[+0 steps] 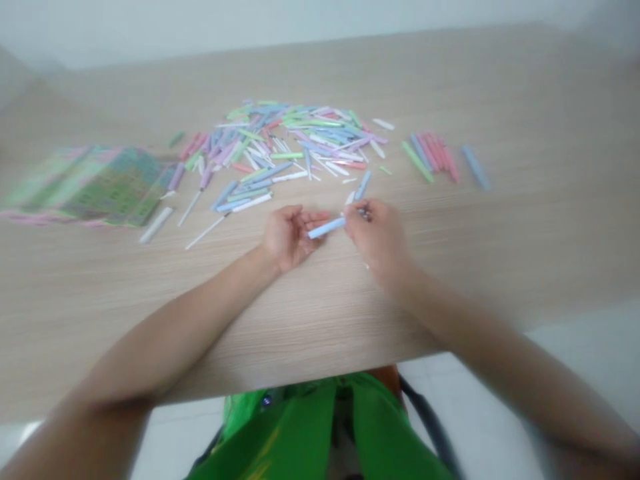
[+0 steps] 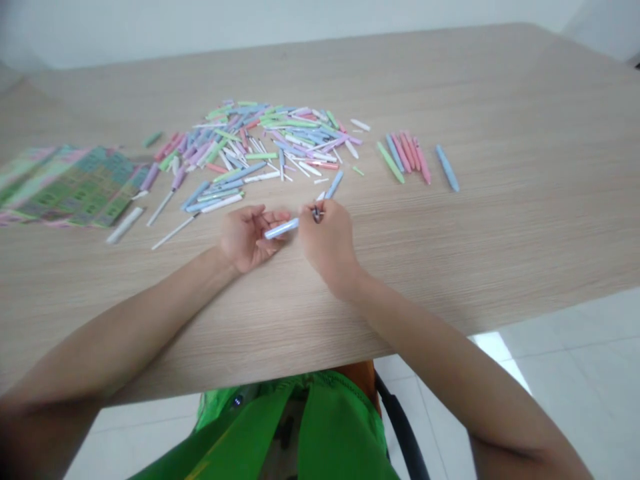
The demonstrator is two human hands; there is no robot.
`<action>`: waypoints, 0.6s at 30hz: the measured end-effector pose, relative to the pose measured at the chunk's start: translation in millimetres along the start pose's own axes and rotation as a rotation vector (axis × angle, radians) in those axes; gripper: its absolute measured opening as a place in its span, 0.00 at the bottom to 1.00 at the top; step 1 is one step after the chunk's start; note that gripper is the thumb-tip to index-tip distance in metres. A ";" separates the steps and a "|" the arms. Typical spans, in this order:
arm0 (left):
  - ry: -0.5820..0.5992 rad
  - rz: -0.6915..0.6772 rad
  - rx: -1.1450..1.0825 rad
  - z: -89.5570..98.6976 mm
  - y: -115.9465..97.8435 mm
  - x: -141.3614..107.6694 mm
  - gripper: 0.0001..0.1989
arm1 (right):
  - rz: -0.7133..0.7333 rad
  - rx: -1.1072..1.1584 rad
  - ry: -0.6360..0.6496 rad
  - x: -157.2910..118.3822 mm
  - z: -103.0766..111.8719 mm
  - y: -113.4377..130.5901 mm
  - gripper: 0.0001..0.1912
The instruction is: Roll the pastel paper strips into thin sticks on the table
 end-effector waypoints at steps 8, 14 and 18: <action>0.237 0.273 -0.121 -8.3 10.8 -1.2 0.18 | 0.313 -0.289 0.141 -2.4 -49.5 69.0 0.04; 0.334 0.369 -0.039 -8.1 13.1 -1.2 0.18 | 0.277 -0.290 0.200 -4.0 -48.4 67.5 0.10; 0.373 0.394 -0.016 -10.3 15.2 -1.4 0.17 | 0.365 -0.317 0.158 -8.5 -43.3 78.8 0.11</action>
Point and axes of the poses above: each hand's wrist, its own x-axis towards the middle knuckle, its own z-axis out of the back of the hand, y = z × x, the point moved 9 cm from there along x, towards the middle knuckle, and after that the axes turned 13 degrees about z, right-handed, at the moved point
